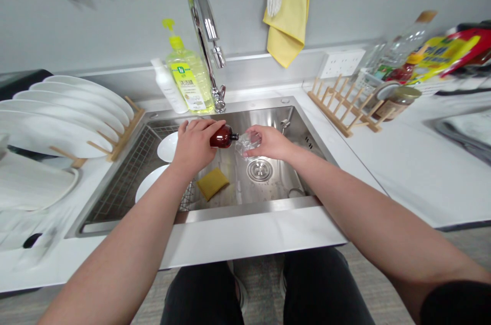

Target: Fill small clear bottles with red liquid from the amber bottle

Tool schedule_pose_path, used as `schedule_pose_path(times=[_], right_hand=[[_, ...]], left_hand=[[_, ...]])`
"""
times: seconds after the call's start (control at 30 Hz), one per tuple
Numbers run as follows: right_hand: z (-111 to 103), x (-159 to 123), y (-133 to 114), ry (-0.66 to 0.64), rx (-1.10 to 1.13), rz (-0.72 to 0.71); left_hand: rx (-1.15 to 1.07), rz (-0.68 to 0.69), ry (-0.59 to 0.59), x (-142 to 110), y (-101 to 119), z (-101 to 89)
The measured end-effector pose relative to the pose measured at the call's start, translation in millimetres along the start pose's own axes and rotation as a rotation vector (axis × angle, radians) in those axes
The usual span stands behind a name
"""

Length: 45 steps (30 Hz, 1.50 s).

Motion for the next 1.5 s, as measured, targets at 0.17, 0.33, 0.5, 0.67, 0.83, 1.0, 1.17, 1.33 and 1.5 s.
schedule_pose_path(times=[0.17, 0.33, 0.5, 0.67, 0.83, 1.0, 1.17, 1.33, 1.5], right_hand=[[0.3, 0.5, 0.3, 0.007, -0.014, -0.007], [0.0, 0.1, -0.1, 0.003, -0.007, 0.001], [-0.2, -0.3, -0.4, -0.002, 0.008, 0.004], [0.0, -0.8, 0.5, -0.005, 0.019, 0.004], [0.5, -0.6, 1.9, -0.002, 0.025, 0.002], [0.5, -0.2, 1.5, -0.003, 0.014, 0.001], [1.1, -0.2, 1.7, 0.001, 0.028, 0.000], [1.3, -0.8, 2.7, 0.003, 0.036, 0.003], [0.6, -0.8, 2.1, -0.003, 0.027, 0.006]], left_hand=[[0.018, -0.003, -0.006, 0.1, -0.6, 0.9], [0.026, 0.003, 0.004, -0.6, 0.4, 0.1], [0.022, 0.018, 0.019, -0.7, 0.8, -0.4], [0.012, 0.013, 0.021, -0.5, -0.4, 0.4], [0.013, 0.004, 0.008, -0.4, -0.3, 0.5], [0.016, -0.008, -0.004, 0.1, 0.1, 0.3], [0.012, -0.001, 0.006, 0.3, -0.4, 0.3], [0.001, -0.003, 0.007, 0.0, -1.2, 0.7], [-0.006, -0.016, -0.006, 0.0, -0.5, 0.2]])
Point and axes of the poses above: each hand's wrist, its own x-axis towards the middle knuckle, its own z-axis out of the palm, y = z × x, the point moved 5 cm from there along x, towards the middle knuckle, and after that the axes turned 13 degrees about -x, right-handed, at the moved point
